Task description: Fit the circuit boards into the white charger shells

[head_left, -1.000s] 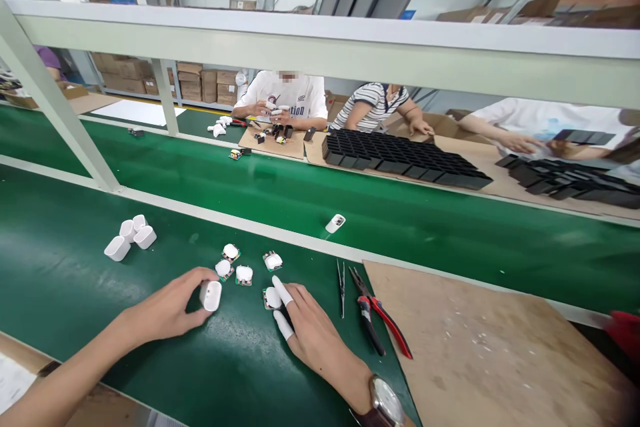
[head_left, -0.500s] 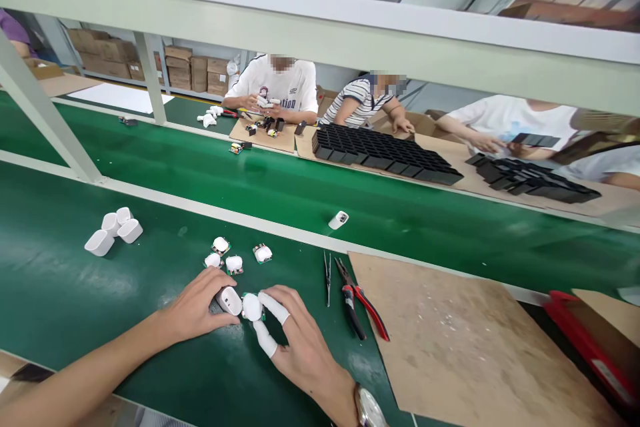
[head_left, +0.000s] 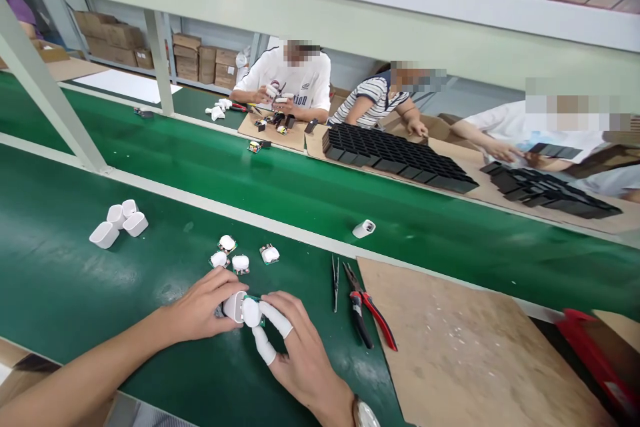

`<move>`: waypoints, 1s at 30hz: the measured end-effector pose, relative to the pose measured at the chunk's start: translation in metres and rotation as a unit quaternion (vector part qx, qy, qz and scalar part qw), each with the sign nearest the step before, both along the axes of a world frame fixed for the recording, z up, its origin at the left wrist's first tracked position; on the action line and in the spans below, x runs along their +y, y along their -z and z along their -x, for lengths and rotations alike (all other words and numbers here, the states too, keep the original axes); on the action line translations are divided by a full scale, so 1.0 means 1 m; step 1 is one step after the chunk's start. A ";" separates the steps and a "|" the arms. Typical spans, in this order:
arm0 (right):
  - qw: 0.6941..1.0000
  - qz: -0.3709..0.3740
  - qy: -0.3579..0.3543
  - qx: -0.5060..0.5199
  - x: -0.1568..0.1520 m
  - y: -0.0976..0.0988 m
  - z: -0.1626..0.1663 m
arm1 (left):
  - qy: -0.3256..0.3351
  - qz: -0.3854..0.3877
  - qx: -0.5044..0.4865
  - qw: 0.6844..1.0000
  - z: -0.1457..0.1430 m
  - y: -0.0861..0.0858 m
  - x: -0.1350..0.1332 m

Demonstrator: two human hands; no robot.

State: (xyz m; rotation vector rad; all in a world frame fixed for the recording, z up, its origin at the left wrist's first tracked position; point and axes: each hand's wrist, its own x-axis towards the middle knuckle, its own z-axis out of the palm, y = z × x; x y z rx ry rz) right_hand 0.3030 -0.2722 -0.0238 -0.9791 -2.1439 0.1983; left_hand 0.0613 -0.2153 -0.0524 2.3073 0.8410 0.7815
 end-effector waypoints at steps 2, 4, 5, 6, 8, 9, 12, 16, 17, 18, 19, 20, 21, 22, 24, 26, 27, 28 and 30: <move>0.999 -0.024 -0.002 -0.022 -0.001 0.002 0.001 | -0.005 -0.026 0.000 1.000 -0.001 0.000 -0.001; 0.998 -0.036 -0.001 -0.042 -0.001 0.003 0.002 | -0.004 -0.040 -0.001 0.999 -0.001 -0.002 -0.001; 0.998 -0.038 0.001 -0.054 -0.001 0.003 0.002 | -0.002 -0.042 -0.001 0.999 -0.001 -0.002 -0.001; 0.997 -0.041 0.002 -0.067 -0.001 0.003 0.002 | 0.000 -0.043 -0.003 0.999 -0.001 -0.003 -0.001; 0.994 -0.049 0.005 -0.093 -0.001 0.003 0.002 | 0.002 -0.044 -0.003 0.999 -0.001 -0.004 0.000; 0.993 -0.051 0.005 -0.103 -0.001 0.002 0.002 | 0.001 -0.044 0.000 0.999 -0.001 -0.005 0.000; 0.991 -0.055 -0.001 -0.121 -0.001 0.000 0.004 | -0.002 -0.038 0.017 0.999 -0.001 -0.004 0.000; 0.991 -0.054 -0.007 -0.125 0.001 -0.006 0.007 | 0.007 -0.022 0.024 0.999 -0.001 -0.002 -0.001; 0.991 -0.049 -0.007 -0.127 0.001 -0.008 0.008 | 0.009 -0.016 0.022 1.000 0.000 -0.001 -0.001; 0.991 -0.041 -0.006 -0.128 0.002 -0.009 0.009 | 0.010 -0.009 0.021 1.000 0.000 -0.001 -0.001; 0.992 -0.032 -0.006 -0.124 0.002 -0.011 0.009 | 0.012 0.000 0.019 1.000 0.000 -0.001 -0.002; 0.993 -0.024 -0.006 -0.113 0.002 -0.012 0.009 | 0.015 0.011 0.018 1.000 0.000 -0.001 -0.002; 0.995 -0.017 -0.008 -0.099 0.002 -0.012 0.010 | 0.022 0.022 0.016 0.999 0.001 -0.001 -0.003; 0.996 -0.010 -0.011 -0.086 0.002 -0.012 0.010 | 0.030 0.034 0.015 0.999 0.000 -0.001 -0.003; 0.997 -0.004 -0.016 -0.078 0.002 -0.012 0.012 | 0.042 0.058 0.010 0.997 0.000 -0.002 -0.003; 0.995 0.003 -0.022 -0.097 0.003 -0.010 0.014 | 0.038 0.080 0.010 0.996 -0.002 -0.003 -0.002; 0.994 0.008 -0.024 -0.107 0.005 -0.010 0.015 | 0.032 0.088 0.012 0.996 -0.003 -0.004 -0.001; 0.993 0.016 -0.028 -0.110 0.007 -0.010 0.016 | 0.027 0.092 0.014 0.995 -0.003 -0.005 0.000; 0.994 0.037 -0.034 -0.100 0.011 -0.009 0.017 | 0.024 0.089 0.017 0.996 -0.002 -0.006 0.001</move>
